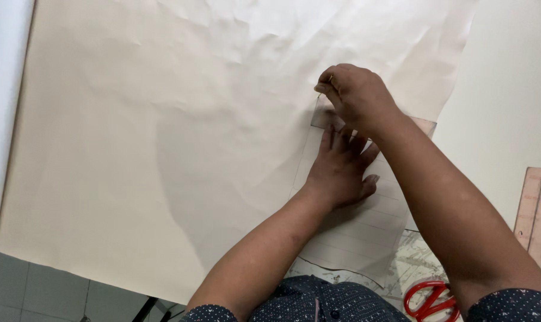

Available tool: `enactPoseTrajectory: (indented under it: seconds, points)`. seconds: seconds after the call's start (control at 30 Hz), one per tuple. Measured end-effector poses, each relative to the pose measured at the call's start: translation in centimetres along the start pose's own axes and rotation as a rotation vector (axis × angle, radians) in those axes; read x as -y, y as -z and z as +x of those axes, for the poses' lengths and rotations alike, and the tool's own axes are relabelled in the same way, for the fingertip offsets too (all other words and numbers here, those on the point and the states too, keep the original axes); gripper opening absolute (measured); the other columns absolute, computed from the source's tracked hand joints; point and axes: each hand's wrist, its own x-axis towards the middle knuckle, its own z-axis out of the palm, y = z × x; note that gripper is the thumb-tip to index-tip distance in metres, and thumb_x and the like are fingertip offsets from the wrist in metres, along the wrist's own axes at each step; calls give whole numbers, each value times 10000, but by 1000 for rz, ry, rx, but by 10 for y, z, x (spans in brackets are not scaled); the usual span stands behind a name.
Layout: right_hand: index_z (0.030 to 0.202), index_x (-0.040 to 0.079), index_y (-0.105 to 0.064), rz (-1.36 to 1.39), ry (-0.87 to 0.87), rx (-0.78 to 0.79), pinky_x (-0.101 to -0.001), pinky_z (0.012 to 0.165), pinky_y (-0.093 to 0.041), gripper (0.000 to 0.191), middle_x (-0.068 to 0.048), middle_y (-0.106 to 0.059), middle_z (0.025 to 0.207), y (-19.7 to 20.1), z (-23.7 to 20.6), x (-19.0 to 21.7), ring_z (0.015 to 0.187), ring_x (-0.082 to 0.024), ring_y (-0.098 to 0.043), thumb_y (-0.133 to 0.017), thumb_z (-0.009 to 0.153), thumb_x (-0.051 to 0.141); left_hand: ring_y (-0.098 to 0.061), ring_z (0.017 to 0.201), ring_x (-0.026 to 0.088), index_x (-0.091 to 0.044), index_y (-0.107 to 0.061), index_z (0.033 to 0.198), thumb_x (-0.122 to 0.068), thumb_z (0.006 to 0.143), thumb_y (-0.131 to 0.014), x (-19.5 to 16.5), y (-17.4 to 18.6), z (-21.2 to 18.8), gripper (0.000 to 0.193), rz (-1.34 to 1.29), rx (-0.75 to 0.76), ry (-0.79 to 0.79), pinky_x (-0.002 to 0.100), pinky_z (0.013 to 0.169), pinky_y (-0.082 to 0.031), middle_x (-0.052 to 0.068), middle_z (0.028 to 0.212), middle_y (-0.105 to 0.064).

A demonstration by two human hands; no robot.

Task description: The person unrolls a large sheet of white paper on a work table, smooths it flat, then uses a ruler and pencil to draw multiple parallel lines across the paper surface.

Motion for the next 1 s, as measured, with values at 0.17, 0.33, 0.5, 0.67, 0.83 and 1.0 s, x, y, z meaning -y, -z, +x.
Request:
enactPoseTrajectory:
  seconds: [0.17, 0.33, 0.5, 0.67, 0.83, 1.0]
  points:
    - [1056, 51, -728, 17, 15, -37, -398, 752, -548, 166, -91, -719, 991, 5, 0, 1, 842, -280, -680, -677, 1021, 205, -244, 1450, 399, -198, -481, 1468, -514, 816, -652, -1, 17, 11, 744, 22, 109, 23, 631, 1172, -242, 151, 1560, -312]
    - [1083, 55, -743, 96, -57, -5, -368, 758, -566, 185, -92, -743, 1008, 11, -9, 0, 841, -257, -707, -687, 999, 211, -247, 1470, 371, -193, -472, 1478, -501, 836, -648, -2, 20, 15, 733, 49, 170, 30, 579, 1143, -296, 147, 1565, -323]
    - [1109, 60, -752, 26, -165, 7, -369, 772, -576, 208, -103, -759, 1019, 28, -41, -25, 865, -260, -724, -693, 1005, 231, -322, 1445, 385, -167, -464, 1486, -519, 806, -672, 0, 6, 13, 793, 47, 60, 3, 639, 1147, -288, 177, 1578, -333]
    - [1130, 55, -749, -16, -310, -81, -364, 796, -573, 212, -112, -762, 1054, 65, -104, -64, 914, -251, -730, -695, 1012, 223, -393, 1444, 413, -177, -471, 1481, -484, 800, -682, -4, -7, 11, 777, 71, -32, -21, 678, 1143, -305, 202, 1638, -309]
    - [1146, 38, -731, 75, -456, -179, -334, 803, -570, 210, -120, -766, 1023, 85, -144, -92, 937, -216, -741, -688, 1018, 199, -374, 1443, 412, -172, -458, 1504, -444, 788, -660, -11, -9, 13, 793, 89, -22, -5, 690, 1130, -291, 202, 1627, -299]
    - [1118, 27, -736, 63, -456, -230, -330, 784, -571, 194, -122, -765, 999, 83, -154, -99, 902, -206, -741, -698, 1028, 194, -352, 1442, 426, -226, -417, 1541, -432, 790, -648, -19, 0, 16, 812, 115, 39, 11, 721, 1128, -272, 212, 1628, -275]
